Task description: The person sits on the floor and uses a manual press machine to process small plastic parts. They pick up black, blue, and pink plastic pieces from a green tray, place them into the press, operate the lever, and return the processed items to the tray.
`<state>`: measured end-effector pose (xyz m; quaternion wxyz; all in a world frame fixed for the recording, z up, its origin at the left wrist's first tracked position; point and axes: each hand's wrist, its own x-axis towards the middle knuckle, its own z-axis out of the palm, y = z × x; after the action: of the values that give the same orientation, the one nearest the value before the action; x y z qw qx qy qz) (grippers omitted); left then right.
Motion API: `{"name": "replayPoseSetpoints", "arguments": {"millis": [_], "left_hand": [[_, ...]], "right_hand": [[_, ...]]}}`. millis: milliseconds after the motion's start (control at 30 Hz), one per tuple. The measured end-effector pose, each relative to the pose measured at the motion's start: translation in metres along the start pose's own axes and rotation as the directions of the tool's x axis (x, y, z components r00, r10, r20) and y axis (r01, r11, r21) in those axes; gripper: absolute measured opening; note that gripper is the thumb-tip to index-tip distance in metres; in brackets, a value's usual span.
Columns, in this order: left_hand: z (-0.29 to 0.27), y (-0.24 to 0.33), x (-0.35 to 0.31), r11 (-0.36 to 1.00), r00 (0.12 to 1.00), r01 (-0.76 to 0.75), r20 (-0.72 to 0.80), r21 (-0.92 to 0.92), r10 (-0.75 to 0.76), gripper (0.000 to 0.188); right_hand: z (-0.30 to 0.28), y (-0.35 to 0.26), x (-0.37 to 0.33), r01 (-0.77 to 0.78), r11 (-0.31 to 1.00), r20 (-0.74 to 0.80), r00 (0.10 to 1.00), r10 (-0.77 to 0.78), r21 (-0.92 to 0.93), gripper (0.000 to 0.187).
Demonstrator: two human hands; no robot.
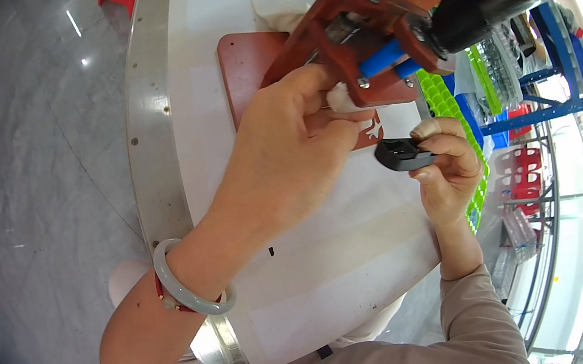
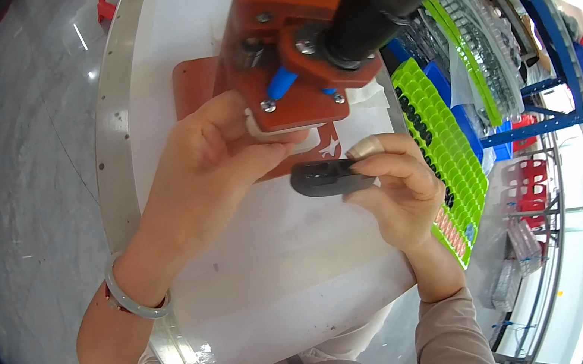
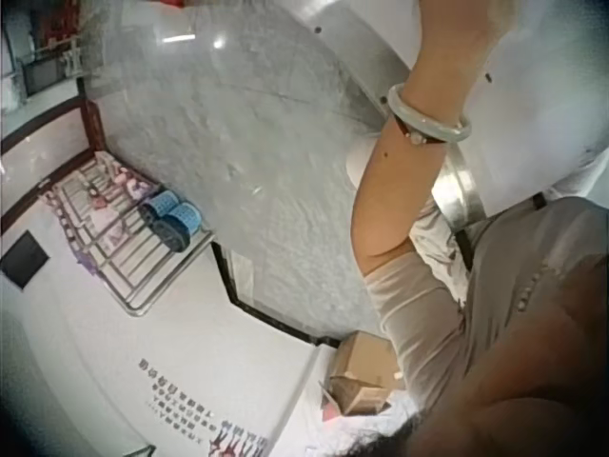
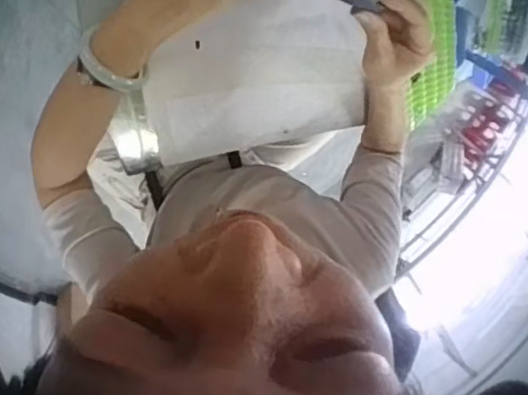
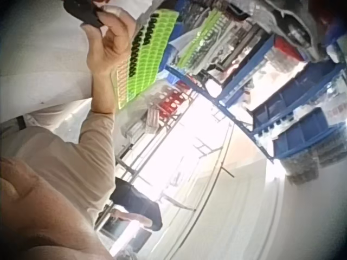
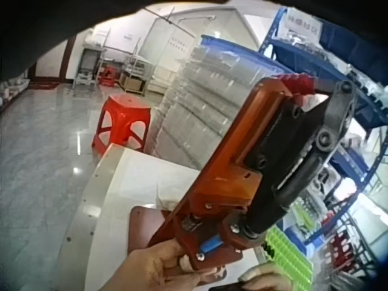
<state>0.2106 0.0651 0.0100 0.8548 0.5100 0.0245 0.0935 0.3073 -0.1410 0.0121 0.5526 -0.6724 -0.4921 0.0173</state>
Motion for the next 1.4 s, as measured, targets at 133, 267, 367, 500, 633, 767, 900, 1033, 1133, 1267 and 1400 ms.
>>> {"name": "replayPoseSetpoints", "arguments": {"millis": [133, 267, 367, 500, 633, 767, 900, 1033, 1133, 1267, 1400], "left_hand": [[0.000, 0.001, 0.002, 0.997, 0.998, 0.056, -0.013, 0.060, -0.055, 0.033], [0.003, 0.003, 0.003, 0.997, 1.000, 0.024, -0.010, 0.080, -0.023, 0.034], [0.004, 0.003, 0.003, 0.996, 0.999, 0.022, -0.029, 0.091, -0.020, 0.032], [0.004, 0.006, 0.005, 0.995, 0.999, 0.039, 0.005, 0.096, -0.040, 0.034], [0.004, 0.012, 0.003, 0.992, 0.996, 0.087, 0.003, 0.093, -0.087, 0.034], [0.005, 0.018, -0.006, 0.976, 0.993, 0.071, -0.105, 0.207, -0.050, 0.032], [-0.013, 0.027, -0.018, 0.840, 0.967, 0.137, -0.255, 0.524, 0.002, 0.030], [-0.005, 0.035, -0.022, 0.614, 0.970, 0.021, -0.164, 0.789, 0.177, 0.041], [-0.009, 0.029, -0.019, 0.520, 0.957, -0.001, -0.149, 0.854, 0.247, 0.054], [-0.001, 0.016, -0.013, 0.594, 0.950, -0.052, -0.144, 0.803, 0.277, 0.055], [-0.001, 0.004, -0.010, 0.575, 0.937, -0.048, -0.163, 0.817, 0.309, 0.054]], "right_hand": [[0.001, -0.001, 0.003, 0.036, 0.993, 0.038, 0.999, -0.032, -0.115, 0.036], [0.005, -0.003, 0.007, 0.113, 0.971, 0.054, 0.993, -0.103, -0.211, 0.032], [0.007, -0.004, 0.007, 0.135, 0.967, 0.036, 0.991, -0.130, -0.216, 0.030], [0.008, -0.002, 0.006, 0.142, 0.964, 0.022, 0.990, -0.140, -0.223, 0.031], [0.009, -0.001, 0.008, 0.152, 0.962, 0.015, 0.988, -0.152, -0.228, 0.031], [0.007, 0.001, 0.010, 0.128, 0.965, 0.018, 0.992, -0.127, -0.230, 0.030], [0.007, 0.005, 0.011, 0.091, 0.972, -0.015, 0.995, -0.097, -0.217, 0.028], [0.016, 0.004, 0.012, -0.082, 0.979, 0.001, 0.997, 0.084, -0.185, 0.028], [0.028, 0.012, 0.016, -0.069, 0.977, -0.019, 0.998, 0.066, -0.203, 0.028], [0.033, 0.021, 0.014, -0.058, 0.964, -0.040, 0.998, 0.049, -0.259, 0.027], [0.035, 0.023, 0.017, 0.025, 0.943, 0.004, 1.000, -0.025, -0.331, 0.025]]}}
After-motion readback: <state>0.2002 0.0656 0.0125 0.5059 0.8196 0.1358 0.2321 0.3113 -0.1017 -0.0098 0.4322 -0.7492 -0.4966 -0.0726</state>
